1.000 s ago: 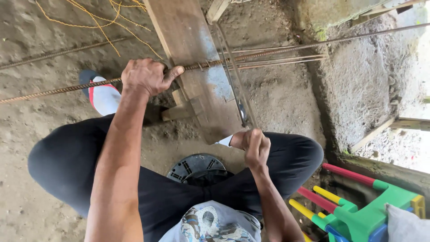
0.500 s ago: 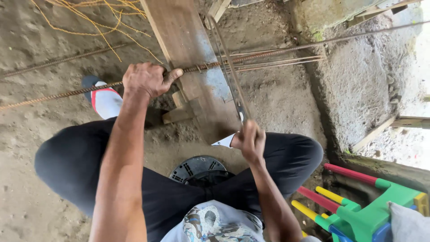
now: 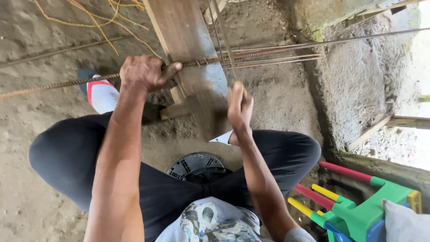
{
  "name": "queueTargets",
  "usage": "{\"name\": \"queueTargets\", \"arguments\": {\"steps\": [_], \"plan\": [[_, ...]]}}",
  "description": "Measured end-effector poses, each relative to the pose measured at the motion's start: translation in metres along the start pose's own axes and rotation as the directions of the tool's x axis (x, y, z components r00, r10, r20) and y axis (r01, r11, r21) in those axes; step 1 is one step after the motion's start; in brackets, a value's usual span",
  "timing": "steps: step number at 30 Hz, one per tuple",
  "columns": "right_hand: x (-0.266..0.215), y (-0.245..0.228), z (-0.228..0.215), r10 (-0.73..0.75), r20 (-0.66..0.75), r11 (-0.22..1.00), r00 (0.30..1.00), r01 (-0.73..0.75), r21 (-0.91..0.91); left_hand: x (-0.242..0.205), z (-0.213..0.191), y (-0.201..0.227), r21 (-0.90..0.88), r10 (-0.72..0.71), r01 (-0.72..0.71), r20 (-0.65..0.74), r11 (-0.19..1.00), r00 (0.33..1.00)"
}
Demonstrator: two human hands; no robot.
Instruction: Sawing a metal rebar with a manual hacksaw while holding it against a wooden beam.
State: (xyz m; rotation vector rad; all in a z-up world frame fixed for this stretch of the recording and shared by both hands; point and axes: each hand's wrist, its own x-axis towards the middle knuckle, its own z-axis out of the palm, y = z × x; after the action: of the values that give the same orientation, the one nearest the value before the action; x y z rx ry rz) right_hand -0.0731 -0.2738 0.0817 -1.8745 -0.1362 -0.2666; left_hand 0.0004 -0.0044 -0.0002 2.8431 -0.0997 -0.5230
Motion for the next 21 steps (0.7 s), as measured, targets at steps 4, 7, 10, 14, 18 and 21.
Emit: {"name": "queueTargets", "arguments": {"steps": [4,7,10,14,18,21], "plan": [[-0.054,0.008,-0.053,0.049,0.094,0.96,0.994,-0.021,-0.278,-0.002,-0.007,0.003,-0.008,-0.01,0.01,-0.014,1.0,1.0],[-0.068,0.034,-0.07,-0.131,0.202,0.815,0.971,0.222,-0.535,-0.003,-0.005,0.002,-0.018,-0.006,0.006,-0.021,1.0,1.0],[-0.024,0.013,-0.033,-0.115,0.19,0.909,0.975,0.181,-0.375,-0.007,-0.003,-0.002,-0.039,-0.002,0.0,-0.049,0.999,0.999],[0.052,0.014,0.026,0.047,0.078,0.999,0.996,-0.046,-0.012,-0.008,-0.005,-0.008,-0.145,-0.018,0.003,-0.097,0.989,0.995],[0.03,-0.016,0.015,-0.001,0.017,1.0,1.0,0.001,-0.002,0.009,0.021,-0.009,-0.144,-0.087,0.059,-0.199,0.988,0.976],[-0.024,-0.002,-0.027,-0.036,0.053,0.986,0.998,0.044,-0.159,0.021,0.046,-0.009,-0.047,-0.15,0.142,-0.286,0.989,0.947]]}}
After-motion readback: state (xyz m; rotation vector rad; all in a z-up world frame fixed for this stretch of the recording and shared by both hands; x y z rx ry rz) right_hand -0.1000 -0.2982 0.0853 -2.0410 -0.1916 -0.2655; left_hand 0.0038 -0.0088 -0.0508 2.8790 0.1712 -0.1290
